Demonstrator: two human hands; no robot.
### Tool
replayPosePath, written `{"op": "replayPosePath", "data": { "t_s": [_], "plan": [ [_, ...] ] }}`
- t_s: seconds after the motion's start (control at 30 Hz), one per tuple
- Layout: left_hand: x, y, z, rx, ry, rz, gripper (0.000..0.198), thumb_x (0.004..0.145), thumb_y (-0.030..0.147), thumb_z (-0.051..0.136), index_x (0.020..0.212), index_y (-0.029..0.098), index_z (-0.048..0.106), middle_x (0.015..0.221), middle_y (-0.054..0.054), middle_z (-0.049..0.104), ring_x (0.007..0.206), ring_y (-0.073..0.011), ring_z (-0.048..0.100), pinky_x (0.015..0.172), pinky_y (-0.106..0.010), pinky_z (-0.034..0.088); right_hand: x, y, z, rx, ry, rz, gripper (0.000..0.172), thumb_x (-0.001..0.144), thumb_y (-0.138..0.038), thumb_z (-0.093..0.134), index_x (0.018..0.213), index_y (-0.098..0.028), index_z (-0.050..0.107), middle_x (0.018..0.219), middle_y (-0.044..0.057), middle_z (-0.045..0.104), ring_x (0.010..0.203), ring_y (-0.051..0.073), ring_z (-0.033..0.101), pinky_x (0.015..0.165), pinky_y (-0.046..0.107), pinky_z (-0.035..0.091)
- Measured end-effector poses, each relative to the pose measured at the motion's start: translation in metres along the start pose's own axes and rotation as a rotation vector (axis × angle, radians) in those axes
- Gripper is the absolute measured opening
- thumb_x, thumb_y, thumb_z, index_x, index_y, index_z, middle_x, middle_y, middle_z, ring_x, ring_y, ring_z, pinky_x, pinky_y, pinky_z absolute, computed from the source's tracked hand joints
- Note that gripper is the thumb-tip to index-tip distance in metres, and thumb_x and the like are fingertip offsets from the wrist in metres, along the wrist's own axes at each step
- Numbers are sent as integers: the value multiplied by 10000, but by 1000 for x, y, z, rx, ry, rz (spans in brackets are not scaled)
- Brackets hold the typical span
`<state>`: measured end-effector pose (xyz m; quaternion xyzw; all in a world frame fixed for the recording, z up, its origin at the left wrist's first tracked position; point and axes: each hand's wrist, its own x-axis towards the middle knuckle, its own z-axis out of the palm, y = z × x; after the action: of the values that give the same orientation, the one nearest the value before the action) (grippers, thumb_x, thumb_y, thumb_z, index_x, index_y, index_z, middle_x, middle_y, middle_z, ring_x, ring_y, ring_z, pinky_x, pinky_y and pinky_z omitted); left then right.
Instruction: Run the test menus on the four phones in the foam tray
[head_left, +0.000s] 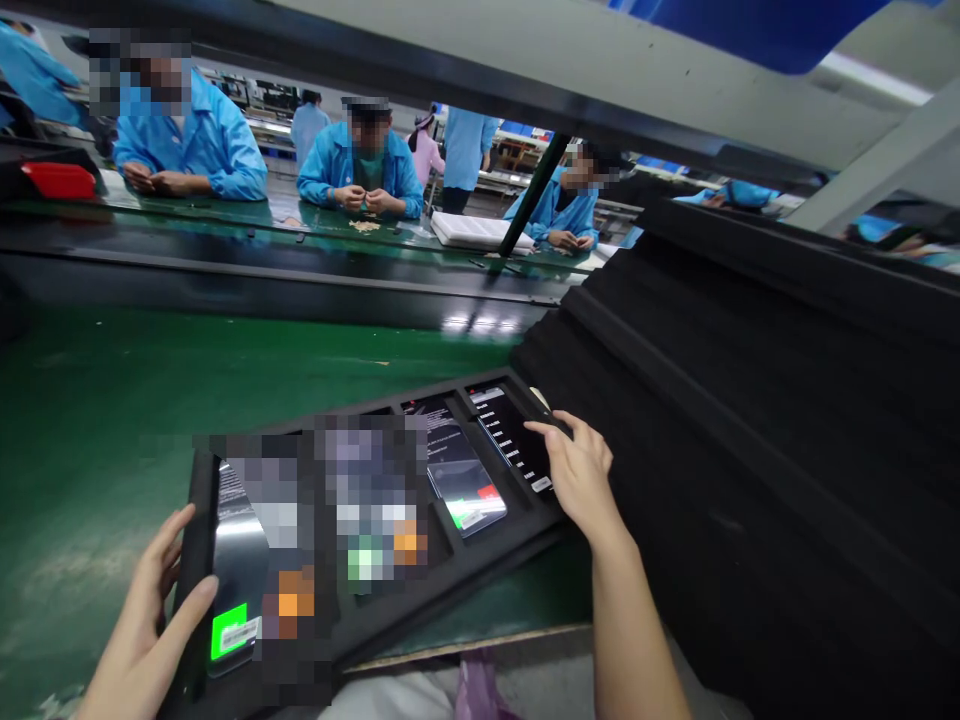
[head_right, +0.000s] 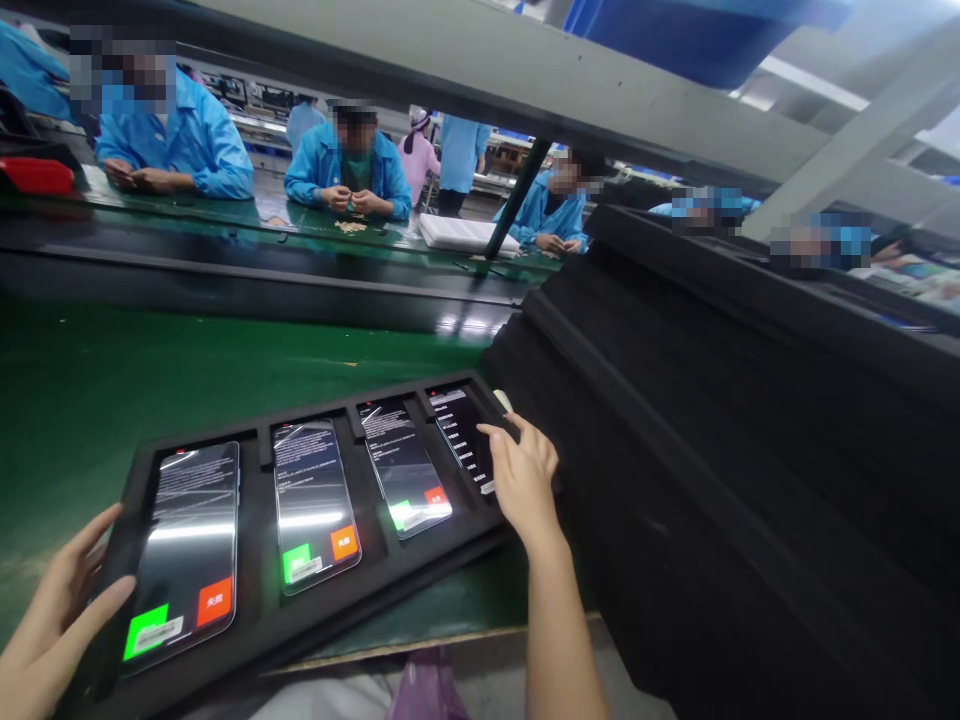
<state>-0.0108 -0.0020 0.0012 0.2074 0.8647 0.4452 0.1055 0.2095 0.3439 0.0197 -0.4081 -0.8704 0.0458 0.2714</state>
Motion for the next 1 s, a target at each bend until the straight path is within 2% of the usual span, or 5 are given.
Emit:
{"op": "replayPosePath", "data": {
  "t_s": [0.2,0.53,0.63,0.8,1.0],
  "plan": [
    [-17,3,-1,-147,-69,-69,599,738,620,459,1293,546,244,1455,187,222,1374,-248,175,1130,-417,101,-36,11,-14,47,21,28,547,938,-463,166,1004,-245,663,1211,88,492,1139,271,417,961,521,298],
    [-9,-16,-4,-112,-101,-54,655,679,612,538,1264,609,242,1440,259,206,1365,-262,201,1119,-399,133,-54,3,-14,15,31,-34,480,944,-402,225,922,-251,680,1185,91,487,1111,270,425,943,527,308],
    [-9,-19,-5,-107,-102,-69,672,683,617,529,1289,570,242,1457,229,203,1358,-274,219,1110,-422,146,-63,-21,-16,69,22,-124,462,947,-377,216,962,-266,665,1185,79,487,1117,259,425,953,518,311],
    [-16,-1,-3,-135,-63,-93,637,768,562,446,1355,433,237,1477,114,238,1369,-246,191,1115,-400,159,-75,-61,-15,124,-211,-400,391,947,-340,253,1058,-271,621,1265,69,448,1180,242,392,1012,499,286],
    [-17,4,-1,-125,-71,-30,582,821,460,422,1366,366,240,1499,31,189,1382,-260,137,1122,-469,127,-78,-87,-9,85,-151,-446,365,940,-256,270,965,-212,632,1201,107,482,1138,243,414,996,510,282]
  ]
}}
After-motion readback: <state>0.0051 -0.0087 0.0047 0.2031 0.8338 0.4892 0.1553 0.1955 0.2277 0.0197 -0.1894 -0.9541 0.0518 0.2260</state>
